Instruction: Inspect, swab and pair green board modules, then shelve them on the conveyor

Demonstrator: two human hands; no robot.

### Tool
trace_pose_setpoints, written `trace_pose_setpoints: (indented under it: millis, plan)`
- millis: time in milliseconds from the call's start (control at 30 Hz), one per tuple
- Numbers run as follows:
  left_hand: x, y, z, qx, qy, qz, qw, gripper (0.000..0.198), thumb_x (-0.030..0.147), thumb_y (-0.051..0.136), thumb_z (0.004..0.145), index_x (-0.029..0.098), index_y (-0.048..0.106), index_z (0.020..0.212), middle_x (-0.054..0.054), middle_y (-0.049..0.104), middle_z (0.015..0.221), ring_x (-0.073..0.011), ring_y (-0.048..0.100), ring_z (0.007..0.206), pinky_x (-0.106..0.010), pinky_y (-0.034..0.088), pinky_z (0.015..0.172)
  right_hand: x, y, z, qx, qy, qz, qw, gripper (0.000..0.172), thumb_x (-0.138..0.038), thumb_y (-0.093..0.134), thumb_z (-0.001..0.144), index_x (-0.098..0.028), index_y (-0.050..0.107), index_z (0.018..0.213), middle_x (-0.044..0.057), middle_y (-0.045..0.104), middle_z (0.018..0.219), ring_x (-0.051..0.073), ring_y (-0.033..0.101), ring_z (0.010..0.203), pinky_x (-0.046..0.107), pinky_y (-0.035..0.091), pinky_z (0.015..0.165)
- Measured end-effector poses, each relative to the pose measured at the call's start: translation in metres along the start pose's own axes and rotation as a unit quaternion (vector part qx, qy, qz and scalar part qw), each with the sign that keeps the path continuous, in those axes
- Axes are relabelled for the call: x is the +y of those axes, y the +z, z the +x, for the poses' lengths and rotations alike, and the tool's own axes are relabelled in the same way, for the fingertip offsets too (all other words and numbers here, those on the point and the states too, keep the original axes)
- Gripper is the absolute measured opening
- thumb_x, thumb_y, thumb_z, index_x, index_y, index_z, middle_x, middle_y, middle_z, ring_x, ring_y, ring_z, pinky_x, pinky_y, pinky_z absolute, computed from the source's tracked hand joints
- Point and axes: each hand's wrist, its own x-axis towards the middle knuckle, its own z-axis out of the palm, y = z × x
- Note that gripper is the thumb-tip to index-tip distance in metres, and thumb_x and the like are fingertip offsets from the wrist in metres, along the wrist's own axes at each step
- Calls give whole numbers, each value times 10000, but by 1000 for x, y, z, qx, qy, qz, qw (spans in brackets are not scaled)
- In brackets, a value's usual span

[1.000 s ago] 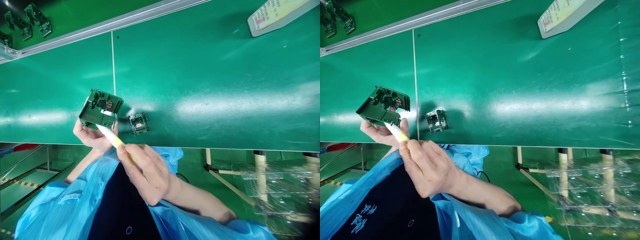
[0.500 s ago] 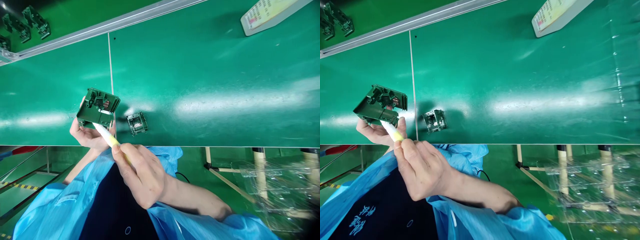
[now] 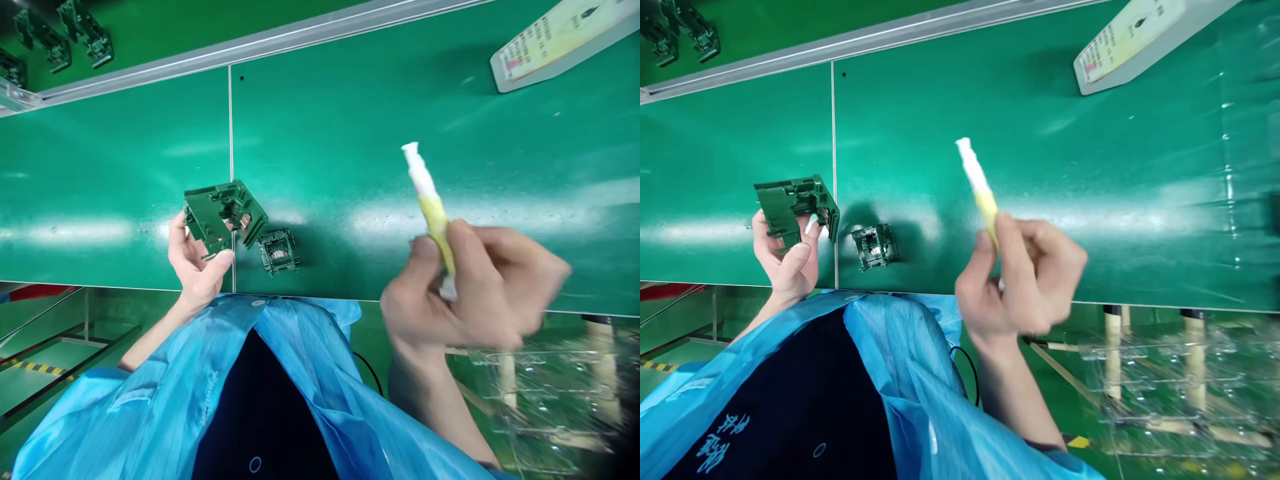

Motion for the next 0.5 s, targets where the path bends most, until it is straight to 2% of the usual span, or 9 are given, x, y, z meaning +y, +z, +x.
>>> trace_pose_setpoints:
  millis: [67, 100, 133, 167, 233, 300, 367, 433, 500]
  plan:
    - [1, -3, -1, -45, -33, -68, 996, 606, 570, 779, 744, 334, 558, 1257, -31, 610, 1019, -191, 667, 879, -395, 590, 864, 32, 9, 2, 31, -40, -88, 995, 571, -100, 629, 894, -391, 622, 1385, 89, 717, 1070, 282, 693, 910, 405, 583, 686]
    - [0, -6, -1, -62, -35, -80, 994, 607, 545, 796, 738, 341, 566, 1261, -28, 617, 1014, -183, 670, 864, -377, 590, 855, 40, 11, 2, 17, -50, -108, 993, 537, -125, 633, 893, -363, 636, 1375, 94, 721, 1087, 298, 702, 950, 435, 600, 729]
    - [-1, -10, 0, -76, -31, -80, 993, 625, 520, 818, 724, 346, 569, 1269, -25, 627, 1024, -179, 675, 863, -360, 591, 849, 42, 11, 1, -23, -37, -95, 994, 523, -159, 636, 897, -344, 624, 1386, 97, 715, 1151, 318, 698, 1041, 479, 610, 812]
    - [-2, -14, 1, -84, -21, -72, 994, 656, 500, 842, 703, 347, 571, 1280, -25, 636, 1045, -180, 682, 878, -348, 592, 848, 39, 8, 0, -64, -20, -62, 996, 537, -203, 646, 903, -334, 588, 1421, 99, 692, 1243, 332, 670, 1156, 523, 596, 911]
    - [-3, -21, 4, -83, 11, -36, 996, 707, 476, 878, 666, 335, 582, 1292, -30, 650, 1095, -195, 692, 937, -338, 593, 863, 21, 2, 1, -151, 17, 22, 988, 662, -312, 685, 905, -325, 449, 1523, 100, 577, 1457, 340, 527, 1386, 582, 491, 1106]
    - [1, -26, 11, -79, 53, 10, 995, 696, 467, 885, 666, 313, 609, 1286, -37, 660, 1131, -220, 692, 1013, -346, 596, 889, -1, -1, 4, -258, 43, 110, 959, 850, -424, 734, 878, -306, 294, 1596, 106, 434, 1596, 332, 392, 1497, 579, 398, 1198]
    - [8, -28, 18, -96, 82, 47, 991, 639, 446, 853, 723, 302, 616, 1299, -37, 667, 1179, -239, 680, 1093, -374, 594, 932, -17, 6, 8, -362, 61, 164, 916, 992, -485, 764, 844, -265, 193, 1625, 129, 338, 1652, 328, 322, 1535, 558, 369, 1225]
    - [17, -32, 25, -133, 90, 74, 984, 596, 405, 808, 782, 317, 593, 1332, -17, 658, 1256, -252, 656, 1173, -422, 579, 992, -23, 19, 10, -429, 83, 187, 880, 971, -463, 745, 860, -232, 190, 1622, 144, 329, 1654, 315, 325, 1536, 547, 369, 1229]
    - [26, -40, 29, -168, 81, 94, 978, 605, 343, 781, 804, 350, 558, 1366, 24, 641, 1317, -258, 627, 1234, -469, 539, 1061, -21, 33, 9, -445, 101, 195, 868, 822, -417, 702, 892, -219, 299, 1581, 143, 407, 1611, 306, 385, 1506, 563, 376, 1220]
